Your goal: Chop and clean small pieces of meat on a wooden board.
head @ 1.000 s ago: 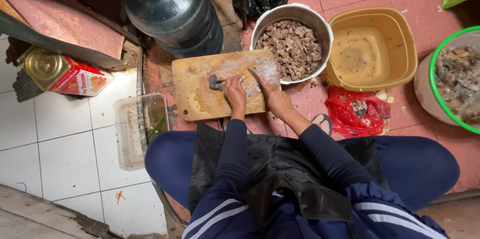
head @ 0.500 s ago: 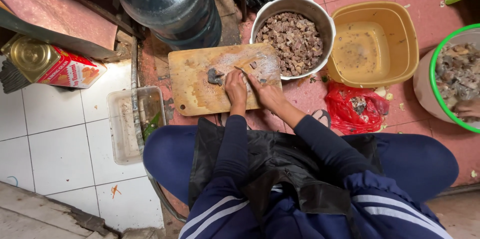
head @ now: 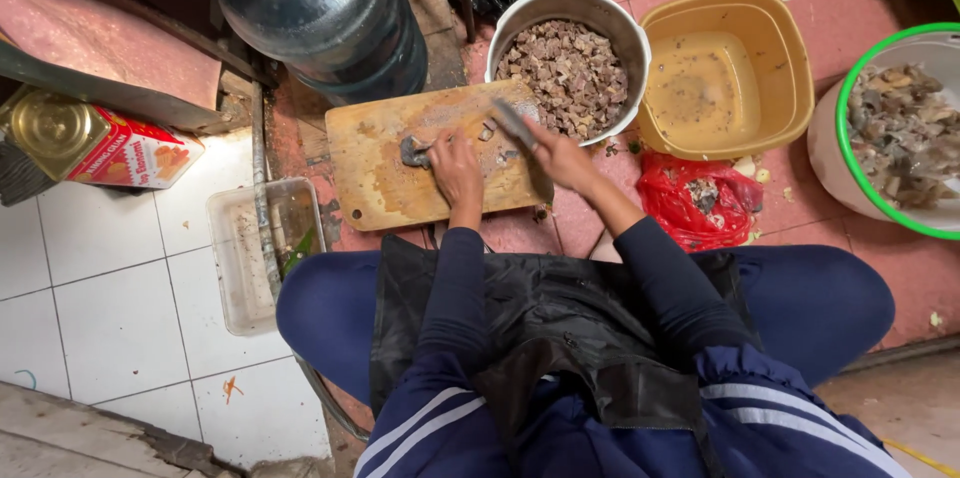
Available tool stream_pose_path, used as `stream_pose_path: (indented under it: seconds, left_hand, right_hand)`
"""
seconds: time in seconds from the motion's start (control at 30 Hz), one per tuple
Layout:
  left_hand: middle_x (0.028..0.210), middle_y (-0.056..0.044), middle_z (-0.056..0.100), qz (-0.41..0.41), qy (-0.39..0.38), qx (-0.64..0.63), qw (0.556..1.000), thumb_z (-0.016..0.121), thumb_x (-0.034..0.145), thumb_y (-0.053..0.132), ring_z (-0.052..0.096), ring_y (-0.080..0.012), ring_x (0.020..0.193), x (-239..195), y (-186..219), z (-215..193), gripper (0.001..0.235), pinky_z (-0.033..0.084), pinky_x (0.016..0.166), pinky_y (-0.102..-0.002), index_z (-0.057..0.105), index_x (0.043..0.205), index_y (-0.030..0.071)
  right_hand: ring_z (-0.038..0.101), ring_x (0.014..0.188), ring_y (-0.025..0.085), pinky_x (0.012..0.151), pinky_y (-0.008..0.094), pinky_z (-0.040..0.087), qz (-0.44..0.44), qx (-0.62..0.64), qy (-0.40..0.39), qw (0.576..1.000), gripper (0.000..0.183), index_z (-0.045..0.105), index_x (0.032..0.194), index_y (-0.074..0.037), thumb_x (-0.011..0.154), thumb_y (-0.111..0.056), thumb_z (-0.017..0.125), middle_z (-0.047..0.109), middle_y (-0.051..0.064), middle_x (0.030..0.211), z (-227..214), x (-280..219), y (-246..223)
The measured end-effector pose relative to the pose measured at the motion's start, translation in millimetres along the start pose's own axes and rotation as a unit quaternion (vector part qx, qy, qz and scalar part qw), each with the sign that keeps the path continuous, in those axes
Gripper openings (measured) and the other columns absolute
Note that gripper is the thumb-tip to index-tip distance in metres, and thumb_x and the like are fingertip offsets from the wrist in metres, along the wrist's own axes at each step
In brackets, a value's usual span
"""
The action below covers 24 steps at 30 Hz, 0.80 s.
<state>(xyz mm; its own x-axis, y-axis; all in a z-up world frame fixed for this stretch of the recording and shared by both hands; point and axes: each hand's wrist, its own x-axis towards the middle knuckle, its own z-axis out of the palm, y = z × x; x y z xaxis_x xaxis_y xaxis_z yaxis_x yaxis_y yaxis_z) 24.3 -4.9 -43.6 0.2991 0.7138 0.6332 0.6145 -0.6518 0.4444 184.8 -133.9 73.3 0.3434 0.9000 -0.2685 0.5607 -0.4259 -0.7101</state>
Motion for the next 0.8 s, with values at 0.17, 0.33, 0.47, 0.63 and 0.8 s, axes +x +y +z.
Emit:
stream_pose_path:
  seconds: [0.17, 0.33, 0.47, 0.63, 0.8]
  left_hand:
    - [0.119, -0.016, 0.064, 0.064, -0.125, -0.045, 0.989, 0.068, 0.097, 0.011, 0.064, -0.0342, 0.106, -22.9, 65.2, -8.7, 0.019, 0.054, 0.091, -0.041, 0.071, 0.115, 0.004]
    - [0.078, -0.011, 0.062, 0.367, -0.098, 0.012, 0.925, 0.075, 0.077, 0.008, 0.06, -0.0325, 0.077, -83.1, 97.8, 43.0, 0.006, 0.056, 0.077, -0.044, 0.073, 0.082, 0.006]
    - [0.078, -0.023, 0.067, 0.104, -0.347, -0.133, 0.923, 0.062, 0.087, 0.011, 0.068, -0.046, 0.075, -60.1, 98.5, 15.0, 0.016, 0.056, 0.069, -0.055, 0.069, 0.088, -0.003]
    - [0.068, -0.012, 0.063, 0.042, -0.102, 0.07, 0.991, 0.073, 0.08, 0.033, 0.066, -0.0374, 0.058, -3.4, 21.1, -44.4, 0.021, 0.053, 0.053, -0.049, 0.073, 0.08, 0.012]
    - [0.121, -0.008, 0.062, -0.153, 0.054, 0.043, 0.986, 0.084, 0.065, 0.016, 0.063, -0.0329, 0.103, 12.5, -63.3, -41.3, 0.06, 0.051, 0.091, -0.042, 0.071, 0.123, 0.017]
  right_hand:
    - [0.053, 0.128, 0.049, 0.109, 0.065, 0.04, 0.037, -0.027, 0.048, 0.998, 0.059, 0.031, 0.158, -0.038, 0.102, -0.025, 0.044, 0.05, 0.006, 0.152, -28.1, 6.2, 7.6]
    - [0.057, 0.118, 0.054, 0.105, 0.064, 0.044, 0.028, -0.013, 0.068, 0.997, 0.058, 0.035, 0.156, -0.034, 0.1, -0.024, 0.044, 0.058, 0.013, 0.144, -27.1, -1.3, -6.5]
    - [0.063, 0.109, 0.053, 0.103, 0.061, 0.048, 0.001, -0.088, 0.033, 0.996, 0.061, 0.026, 0.158, -0.044, 0.102, -0.026, 0.043, 0.068, 0.031, 0.116, -12.7, -0.5, -21.3]
    - [0.067, 0.106, 0.052, 0.098, 0.061, 0.051, -0.007, -0.102, 0.008, 0.995, 0.057, 0.031, 0.158, -0.037, 0.103, -0.024, 0.039, 0.07, 0.033, 0.112, 0.9, -18.0, -70.6]
    - [0.07, 0.104, 0.048, 0.094, 0.059, 0.055, -0.048, -0.149, -0.094, 0.983, 0.054, 0.042, 0.152, -0.032, 0.1, -0.019, 0.035, 0.073, 0.028, 0.105, 62.0, -11.7, -57.4]
